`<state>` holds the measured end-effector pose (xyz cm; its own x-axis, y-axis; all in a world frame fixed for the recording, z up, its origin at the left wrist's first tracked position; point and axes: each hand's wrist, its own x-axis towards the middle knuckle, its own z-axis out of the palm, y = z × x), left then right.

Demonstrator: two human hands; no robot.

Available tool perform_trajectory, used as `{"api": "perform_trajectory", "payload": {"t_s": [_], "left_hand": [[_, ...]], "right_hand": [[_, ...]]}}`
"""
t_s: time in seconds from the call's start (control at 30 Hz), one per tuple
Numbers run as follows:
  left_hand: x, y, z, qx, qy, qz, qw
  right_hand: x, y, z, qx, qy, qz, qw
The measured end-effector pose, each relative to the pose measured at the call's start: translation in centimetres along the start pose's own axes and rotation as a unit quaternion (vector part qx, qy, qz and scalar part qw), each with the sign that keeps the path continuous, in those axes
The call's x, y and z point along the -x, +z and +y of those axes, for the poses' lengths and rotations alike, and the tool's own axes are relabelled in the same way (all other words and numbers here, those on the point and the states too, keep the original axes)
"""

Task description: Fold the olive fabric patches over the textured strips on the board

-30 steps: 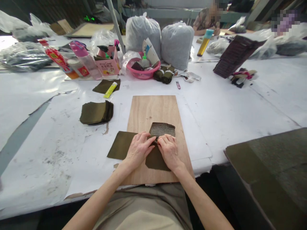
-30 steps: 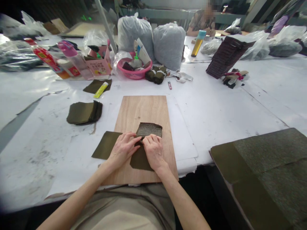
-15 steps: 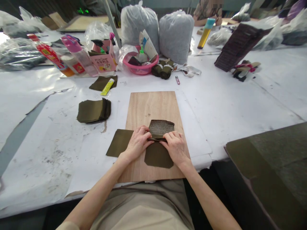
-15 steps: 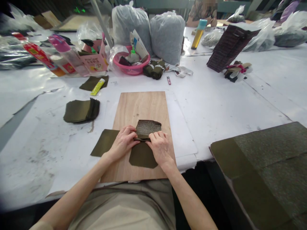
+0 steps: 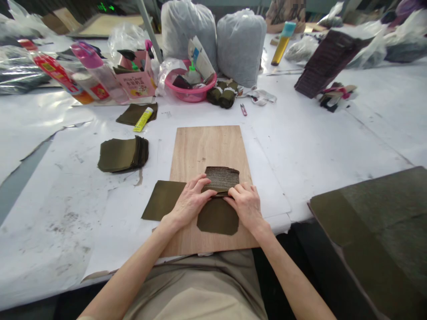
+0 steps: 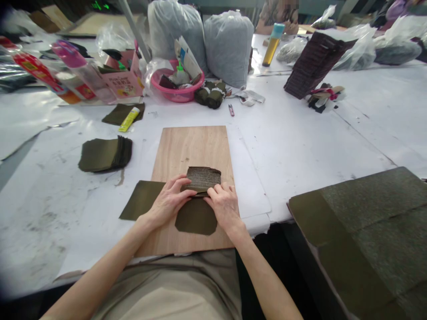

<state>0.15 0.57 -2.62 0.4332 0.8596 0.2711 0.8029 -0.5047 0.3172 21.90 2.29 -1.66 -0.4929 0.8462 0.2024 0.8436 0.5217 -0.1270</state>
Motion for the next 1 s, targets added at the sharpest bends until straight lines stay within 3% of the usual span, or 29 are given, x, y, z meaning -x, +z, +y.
{"api": "perform_trajectory", "payload": {"t_s": [0.27,0.43,0.57,0.73,1.0], "left_hand": [[-0.3,-0.4,0.1,0.031,-0.012,-0.006,0.999],[-0.4,-0.3,0.0,0.009,0.012,-0.027,1.000],[-1.0,-0.6,0.0,0.010,0.030,-0.049,0.998],[-1.6,-1.4,0.3,0.020,0.049,-0.078,0.996],[-1.0,-1.3,-0.9,0.021,-0.010,-0.045,0.999]], "right_hand": [[0.2,-0.9,1.1,0.009,0.029,-0.028,0.999],[1.0,-0.7,1.5,-0.099,0.041,0.005,0.994],[1.5,-0.9,1.2,-0.226,0.037,0.034,0.973],[2.6,-0.9,0.8,-0.309,0.041,0.033,0.950],[3.2,-0.4,0.4,-0.371,0.150,0.005,0.916]]}}
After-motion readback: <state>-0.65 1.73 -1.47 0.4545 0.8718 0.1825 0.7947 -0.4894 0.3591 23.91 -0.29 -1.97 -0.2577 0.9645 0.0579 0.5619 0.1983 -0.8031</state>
